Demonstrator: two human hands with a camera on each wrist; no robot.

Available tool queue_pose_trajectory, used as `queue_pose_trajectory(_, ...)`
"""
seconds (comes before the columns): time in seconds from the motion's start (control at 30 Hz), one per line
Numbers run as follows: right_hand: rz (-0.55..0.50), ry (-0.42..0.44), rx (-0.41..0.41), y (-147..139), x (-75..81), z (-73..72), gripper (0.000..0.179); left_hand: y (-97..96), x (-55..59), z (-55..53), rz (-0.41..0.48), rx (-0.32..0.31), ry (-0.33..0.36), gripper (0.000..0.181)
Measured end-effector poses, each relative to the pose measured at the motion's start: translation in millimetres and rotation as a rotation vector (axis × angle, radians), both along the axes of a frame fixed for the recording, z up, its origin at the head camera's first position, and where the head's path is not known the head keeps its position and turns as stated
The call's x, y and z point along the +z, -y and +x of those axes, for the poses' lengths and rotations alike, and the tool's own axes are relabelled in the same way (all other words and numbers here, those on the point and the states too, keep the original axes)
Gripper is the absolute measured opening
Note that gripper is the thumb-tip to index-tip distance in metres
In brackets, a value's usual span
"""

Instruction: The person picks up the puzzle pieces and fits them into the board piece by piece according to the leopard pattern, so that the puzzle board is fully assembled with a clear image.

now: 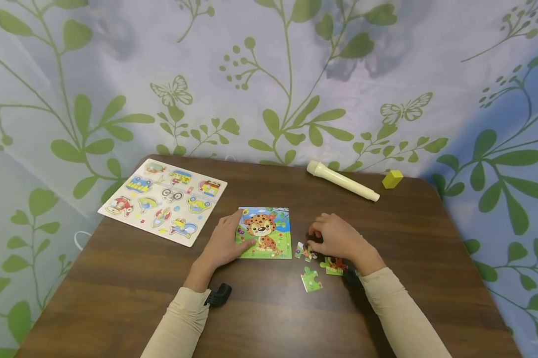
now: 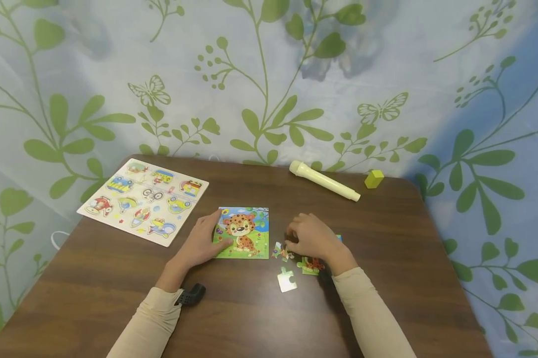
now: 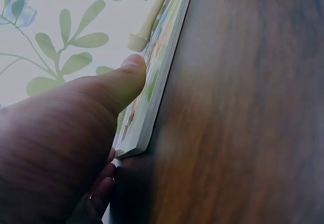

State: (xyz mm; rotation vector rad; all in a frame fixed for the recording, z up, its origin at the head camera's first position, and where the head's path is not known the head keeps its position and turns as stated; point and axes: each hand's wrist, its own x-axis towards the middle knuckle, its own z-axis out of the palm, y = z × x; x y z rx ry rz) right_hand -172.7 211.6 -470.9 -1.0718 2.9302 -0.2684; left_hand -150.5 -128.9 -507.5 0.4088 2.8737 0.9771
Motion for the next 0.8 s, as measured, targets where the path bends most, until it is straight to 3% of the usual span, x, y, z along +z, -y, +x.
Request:
queue_pose_trajectory(0.17, -0.059, 0.087, -0.087, -4, 5.5, 6.1, 0.023, -3.3, -1.7, -1.2, -0.018, -0.013, -0.015, 0.096)
queue_pose_trajectory(0.33, -0.043, 0.142, -0.144, 0, 7.2, 31.4, 0.044, -2.5, -0.7, -0.8, -0.034, -0.006, -0.023, 0.097)
queue_pose_trajectory(0.43, -0.015, 0.107, -0.149, 9, 5.3, 44.0, 0.053, -1.2, -0.3, -1.0, -0.041, -0.001, -0.031, 0.096)
queue_pose_trajectory(0.53, -0.016, 0.056, -0.149, 17, 2.9, 51.4, 0.048, -0.5, -0.2, -0.5, -0.042, 0.002, -0.023, 0.096)
queue_pose_trajectory(0.8, 0.045, -0.056, -0.054, 24, -1.3, 53.8, 0.032, -1.0, -3.0, 0.6, -0.048, 0.000, -0.026, 0.097)
